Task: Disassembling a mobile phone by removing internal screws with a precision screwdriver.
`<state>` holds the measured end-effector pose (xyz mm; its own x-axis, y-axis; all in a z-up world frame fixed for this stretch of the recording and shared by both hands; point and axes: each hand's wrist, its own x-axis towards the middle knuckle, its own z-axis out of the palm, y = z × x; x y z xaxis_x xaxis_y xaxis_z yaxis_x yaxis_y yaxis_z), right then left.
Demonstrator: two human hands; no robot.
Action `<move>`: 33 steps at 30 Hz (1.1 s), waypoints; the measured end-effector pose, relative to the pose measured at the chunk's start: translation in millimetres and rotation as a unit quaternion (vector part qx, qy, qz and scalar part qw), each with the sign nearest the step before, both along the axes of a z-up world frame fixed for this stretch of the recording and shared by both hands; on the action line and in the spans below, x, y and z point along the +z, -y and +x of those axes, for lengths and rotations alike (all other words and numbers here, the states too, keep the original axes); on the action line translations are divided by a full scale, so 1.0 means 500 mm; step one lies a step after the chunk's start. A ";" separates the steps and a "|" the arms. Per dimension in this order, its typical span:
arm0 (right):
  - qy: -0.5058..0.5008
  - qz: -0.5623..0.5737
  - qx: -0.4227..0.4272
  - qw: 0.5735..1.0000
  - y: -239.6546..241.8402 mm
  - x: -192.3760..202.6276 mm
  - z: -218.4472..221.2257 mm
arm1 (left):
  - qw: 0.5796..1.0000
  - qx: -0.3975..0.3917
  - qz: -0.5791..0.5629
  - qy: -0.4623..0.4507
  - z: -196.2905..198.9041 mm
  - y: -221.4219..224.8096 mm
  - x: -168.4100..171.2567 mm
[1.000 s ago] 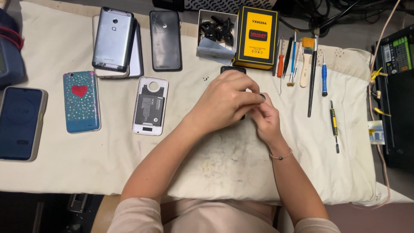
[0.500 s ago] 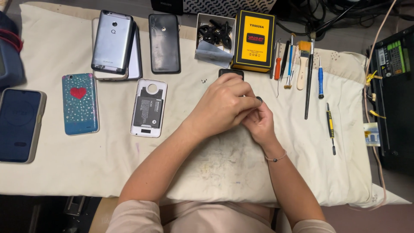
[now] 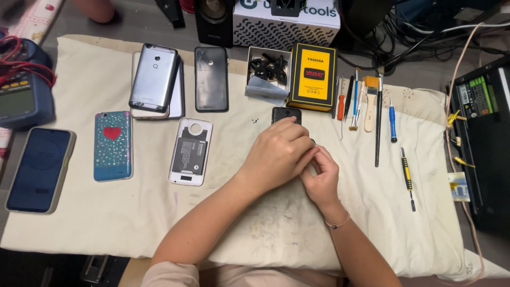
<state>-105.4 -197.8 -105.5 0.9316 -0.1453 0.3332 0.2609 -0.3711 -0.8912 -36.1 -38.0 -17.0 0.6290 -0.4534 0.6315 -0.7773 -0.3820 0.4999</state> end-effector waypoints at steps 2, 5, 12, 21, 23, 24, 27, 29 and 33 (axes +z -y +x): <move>-0.007 0.001 -0.040 0.999 -0.020 0.020 0.001 | 0.999 0.029 0.015 0.021 -0.011 0.005 -0.004; 0.026 0.004 -0.102 0.994 -0.034 0.055 0.010 | 0.996 0.065 0.037 0.040 -0.017 0.001 0.013; 0.084 0.024 -0.163 0.983 -0.044 -0.007 0.016 | 0.999 0.037 0.040 0.002 -0.043 0.006 0.036; 0.020 0.108 0.017 0.994 0.000 -0.014 0.010 | 0.999 0.012 0.050 -0.009 -0.035 0.006 0.035; 0.024 0.169 0.053 0.984 0.032 -0.095 0.020 | 0.998 0.017 0.052 -0.003 -0.035 0.005 0.037; 0.021 0.231 0.089 0.969 0.047 -0.138 0.017 | 0.998 0.022 0.056 -0.003 -0.041 0.003 0.036; 0.039 0.150 0.048 0.987 0.041 -0.089 0.022 | 0.999 0.032 0.021 0.037 -0.045 0.011 0.036; 0.038 0.160 0.049 0.985 0.014 -0.029 0.026 | 0.999 0.019 0.012 0.031 -0.048 0.012 0.036; 0.023 0.223 0.102 0.969 -0.010 0.015 0.016 | 1.000 -0.001 -0.014 0.009 -0.066 0.022 0.039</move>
